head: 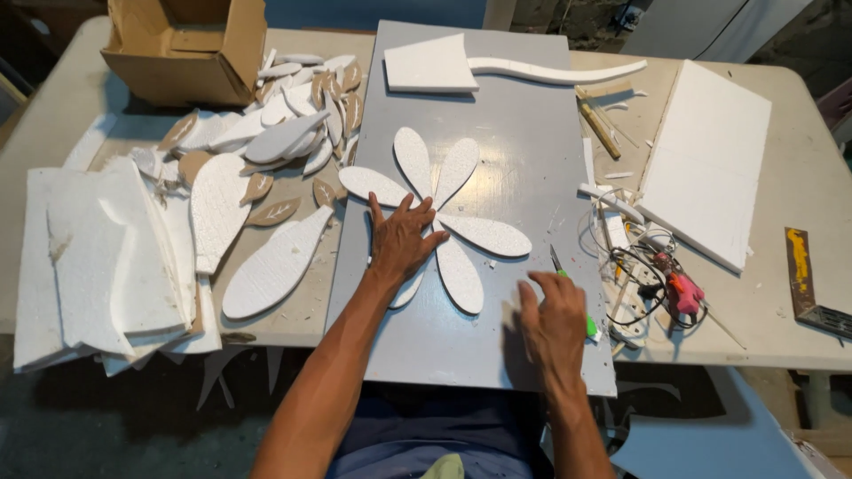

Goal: Assembling a decorative flower by applying hot glue to foam petal cutouts and pressing them onto a central base.

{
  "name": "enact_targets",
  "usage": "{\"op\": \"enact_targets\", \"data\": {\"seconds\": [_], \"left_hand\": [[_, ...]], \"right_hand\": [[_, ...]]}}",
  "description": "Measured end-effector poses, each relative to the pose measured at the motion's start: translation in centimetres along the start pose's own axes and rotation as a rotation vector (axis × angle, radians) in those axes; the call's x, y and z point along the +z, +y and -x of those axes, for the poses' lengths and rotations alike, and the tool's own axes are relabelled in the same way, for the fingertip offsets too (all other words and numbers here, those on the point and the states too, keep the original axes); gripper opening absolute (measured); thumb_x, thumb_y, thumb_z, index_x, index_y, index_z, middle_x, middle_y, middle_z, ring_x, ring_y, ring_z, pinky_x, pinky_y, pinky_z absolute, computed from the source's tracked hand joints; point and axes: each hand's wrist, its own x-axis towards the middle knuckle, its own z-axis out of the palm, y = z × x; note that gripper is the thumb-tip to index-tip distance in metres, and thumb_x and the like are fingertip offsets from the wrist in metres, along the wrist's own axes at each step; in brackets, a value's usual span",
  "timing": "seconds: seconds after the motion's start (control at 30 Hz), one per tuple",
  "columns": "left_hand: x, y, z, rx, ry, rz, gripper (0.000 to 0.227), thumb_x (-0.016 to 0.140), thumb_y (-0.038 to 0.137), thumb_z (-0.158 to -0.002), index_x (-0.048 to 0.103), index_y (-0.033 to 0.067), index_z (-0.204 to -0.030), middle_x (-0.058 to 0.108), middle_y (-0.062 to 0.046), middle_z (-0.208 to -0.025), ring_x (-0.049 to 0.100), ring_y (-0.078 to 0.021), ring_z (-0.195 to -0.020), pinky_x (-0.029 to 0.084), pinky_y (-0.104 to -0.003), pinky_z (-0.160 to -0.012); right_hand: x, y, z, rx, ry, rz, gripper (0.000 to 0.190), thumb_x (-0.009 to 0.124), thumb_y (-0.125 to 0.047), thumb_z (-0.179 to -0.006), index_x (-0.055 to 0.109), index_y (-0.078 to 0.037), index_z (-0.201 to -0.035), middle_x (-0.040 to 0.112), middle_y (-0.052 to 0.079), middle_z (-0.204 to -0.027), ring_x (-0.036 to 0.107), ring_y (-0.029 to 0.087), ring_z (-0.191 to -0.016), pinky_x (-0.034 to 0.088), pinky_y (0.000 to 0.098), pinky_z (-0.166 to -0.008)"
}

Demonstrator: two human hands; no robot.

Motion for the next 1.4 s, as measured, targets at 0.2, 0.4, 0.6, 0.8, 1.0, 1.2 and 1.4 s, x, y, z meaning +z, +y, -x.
{"op": "enact_targets", "data": {"seconds": [0.2,0.4,0.6,0.8,1.0,1.2,1.4], "left_hand": [[-0.4,0.2,-0.1,-0.006,0.002,-0.006,0.050,0.069,0.050,-0.086,0.071,0.0116,-0.118,0.066,-0.006,-0.131,0.052,-0.0324,-0.134,-0.009,-0.070,-0.114],[-2.3,2.0,0.1,0.068,0.120,-0.030,0.061,0.056,0.058,-0.094,0.066,0.0083,-0.128,0.059,-0.017,-0.140,0.048,-0.0343,-0.136,0.002,-0.068,-0.116],[-3.1,5.6,1.5,-0.501,-0.036,0.997,0.052,0.082,0.047,-0.081,0.073,0.0070,-0.114,0.073,-0.014,-0.102,0.074,-0.0265,-0.092,0.065,-0.035,-0.074],[-1.7,3.3,0.6,-0.535,-0.005,1.104,0.034,0.080,0.025,-0.084,0.074,0.0014,-0.108,0.072,-0.012,-0.085,0.067,-0.0162,-0.067,0.063,-0.031,-0.056],[-3.1,3.2,1.4,-0.552,-0.043,1.144,0.038,0.066,0.020,-0.091,0.069,-0.0014,-0.122,0.073,-0.010,-0.095,0.064,-0.0170,-0.077,0.054,-0.028,-0.061],[-3.7,3.6,1.4,-0.564,-0.081,1.076,0.037,0.067,0.023,-0.090,0.071,0.0011,-0.120,0.073,-0.008,-0.097,0.065,-0.0166,-0.082,0.055,-0.026,-0.064],[-2.5,2.5,0.8,-0.579,-0.018,1.063,0.023,0.068,0.020,-0.091,0.076,0.0021,-0.103,0.069,-0.005,-0.082,0.063,-0.0143,-0.071,0.055,-0.025,-0.058]], "right_hand": [[3.8,-5.0,-1.9,-0.139,-0.292,-0.009,0.073,0.066,-0.060,-0.085,0.057,-0.005,-0.133,0.061,0.024,-0.119,0.065,0.044,-0.101,0.057,0.0524,-0.080],[2.9,-5.9,-0.2,0.029,-0.296,0.007,0.052,0.058,-0.044,-0.093,0.060,-0.005,-0.127,0.061,0.022,-0.115,0.066,0.035,-0.100,0.059,0.0401,-0.076],[2.0,-6.7,-0.1,-0.024,0.020,-0.102,0.048,0.068,-0.038,-0.090,0.059,-0.005,-0.123,0.059,0.019,-0.114,0.066,0.035,-0.095,0.056,0.0434,-0.078],[-0.4,7.2,-2.8,0.263,0.328,-0.296,0.026,0.056,-0.010,-0.094,0.064,0.000,-0.117,0.062,0.021,-0.105,0.061,0.037,-0.098,0.048,0.0416,-0.091],[-5.5,26.0,-6.1,0.935,-0.322,0.371,0.088,0.036,-0.064,-0.097,0.067,0.014,-0.122,0.066,0.037,-0.122,0.060,0.052,-0.114,0.045,0.0517,-0.094],[-5.8,23.4,-7.6,1.353,0.010,-0.412,0.039,0.079,-0.031,-0.091,0.064,0.006,-0.089,0.066,0.021,-0.074,0.064,0.034,-0.054,0.058,0.0476,-0.044],[-10.0,19.9,-7.0,1.227,0.383,-0.709,0.020,0.073,-0.027,-0.097,0.066,-0.010,-0.104,0.069,-0.001,-0.079,0.063,0.000,-0.056,0.058,0.0119,-0.048]]}}
